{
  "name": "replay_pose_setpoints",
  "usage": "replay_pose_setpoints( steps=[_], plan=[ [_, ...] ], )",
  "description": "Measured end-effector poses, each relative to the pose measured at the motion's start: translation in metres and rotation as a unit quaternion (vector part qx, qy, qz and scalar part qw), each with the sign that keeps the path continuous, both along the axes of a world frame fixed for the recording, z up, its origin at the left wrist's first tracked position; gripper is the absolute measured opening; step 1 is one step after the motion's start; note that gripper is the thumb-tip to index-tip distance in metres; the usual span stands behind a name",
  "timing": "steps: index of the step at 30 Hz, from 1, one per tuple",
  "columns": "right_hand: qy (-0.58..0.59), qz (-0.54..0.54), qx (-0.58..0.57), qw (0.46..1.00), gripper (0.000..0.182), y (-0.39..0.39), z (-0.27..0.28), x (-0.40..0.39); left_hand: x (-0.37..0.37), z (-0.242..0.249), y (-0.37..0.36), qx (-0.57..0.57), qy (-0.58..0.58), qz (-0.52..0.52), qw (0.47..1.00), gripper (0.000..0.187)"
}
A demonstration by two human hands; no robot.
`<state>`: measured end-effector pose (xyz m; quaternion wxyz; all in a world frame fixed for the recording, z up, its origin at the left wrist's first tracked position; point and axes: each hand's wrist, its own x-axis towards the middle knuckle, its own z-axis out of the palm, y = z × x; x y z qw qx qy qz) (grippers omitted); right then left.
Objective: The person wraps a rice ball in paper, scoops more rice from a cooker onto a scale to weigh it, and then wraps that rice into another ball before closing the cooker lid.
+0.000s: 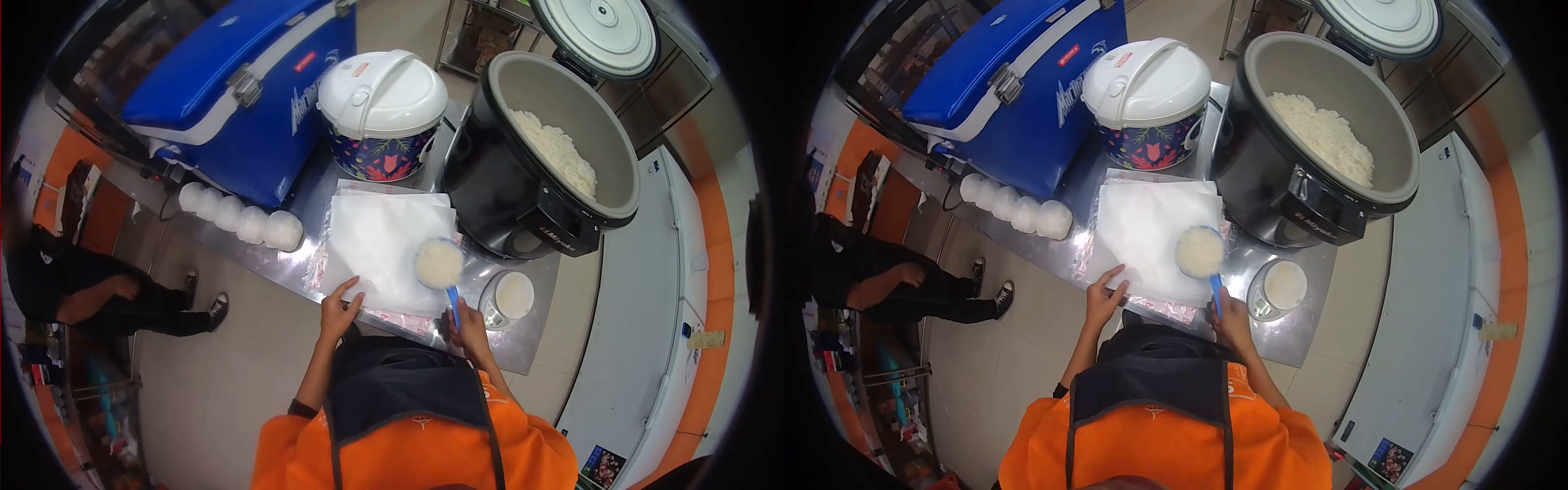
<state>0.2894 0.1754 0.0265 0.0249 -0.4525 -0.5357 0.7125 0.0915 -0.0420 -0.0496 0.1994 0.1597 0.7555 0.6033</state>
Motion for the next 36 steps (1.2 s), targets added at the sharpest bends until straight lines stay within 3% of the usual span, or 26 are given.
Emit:
replay_pose_setpoints(
  steps=[1,2,3,4,6,7,10,11,14,16,17,19,20,21,22,24,30,36],
  plan=[
    [-0.002,0.001,0.003,1.0,0.052,-0.001,-0.01,-0.015,0.0,0.0,0.0,0.004,-0.006,-0.005,1.0,0.039],
    [-0.001,0.014,0.226,0.974,0.047,-0.002,-0.018,-0.031,0.0,0.0,0.0,0.008,-0.01,-0.009,1.0,0.04],
    [0.002,0.026,0.438,0.898,0.043,-0.004,-0.021,-0.045,-0.002,0.0,0.0,0.012,-0.014,-0.013,1.0,0.04],
    [0.003,0.029,0.441,0.897,0.043,-0.008,-0.012,-0.058,-0.003,0.004,0.0,0.016,-0.015,-0.01,1.0,0.04],
    [-0.041,0.041,0.616,0.786,0.031,-0.018,0.003,-0.077,-0.004,0.01,-0.002,-0.036,0.027,-0.029,0.999,0.042],
    [-0.028,0.046,0.652,0.757,0.021,-0.023,-0.001,-0.083,-0.005,0.011,-0.002,-0.039,0.028,-0.033,0.998,0.042],
    [-0.064,0.141,0.688,0.709,0.023,-0.037,-0.011,-0.091,-0.005,0.027,-0.005,-0.045,0.01,-0.05,0.998,0.042],
    [-0.092,0.154,0.651,0.738,0.024,-0.042,-0.013,-0.091,-0.006,0.026,-0.006,-0.045,0.008,-0.047,0.998,0.042],
    [-0.08,0.162,0.652,0.736,0.027,-0.038,-0.007,-0.1,-0.007,0.03,-0.009,-0.03,0.004,-0.051,0.998,0.038],
    [-0.082,0.178,0.623,0.757,0.03,-0.035,0.008,-0.114,-0.007,0.06,-0.012,-0.156,0.127,-0.029,0.979,0.031],
    [-0.082,0.192,0.592,0.779,0.033,-0.032,0.015,-0.122,-0.011,0.07,-0.01,-0.153,0.125,-0.029,0.98,0.031],
    [-0.107,0.218,0.582,0.776,0.034,-0.028,0.02,-0.134,-0.03,0.088,0.0,-0.153,0.249,0.025,0.956,0.022],
    [-0.13,0.244,0.569,0.774,0.036,-0.027,0.02,-0.138,-0.048,0.098,0.012,-0.086,0.286,0.014,0.954,0.023],
    [-0.132,0.25,0.568,0.773,0.036,-0.026,0.017,-0.14,-0.072,0.086,0.026,-0.075,0.353,-0.031,0.932,0.029],
    [-0.163,0.274,0.553,0.769,0.035,-0.025,0.01,-0.142,-0.095,0.08,0.04,-0.113,0.348,-0.116,0.923,0.037],
    [-0.201,0.302,0.538,0.761,0.034,-0.018,-0.002,-0.141,-0.126,0.04,0.063,-0.168,0.412,-0.168,0.88,0.041],
    [-0.159,0.361,0.514,0.761,0.033,-0.004,-0.012,-0.137,-0.139,0.023,0.069,-0.144,0.388,-0.169,0.894,0.04],
    [-0.103,0.41,0.555,0.716,0.032,0.007,-0.022,-0.142,-0.146,0.011,0.062,-0.075,0.315,-0.146,0.935,0.035]
  ],
)
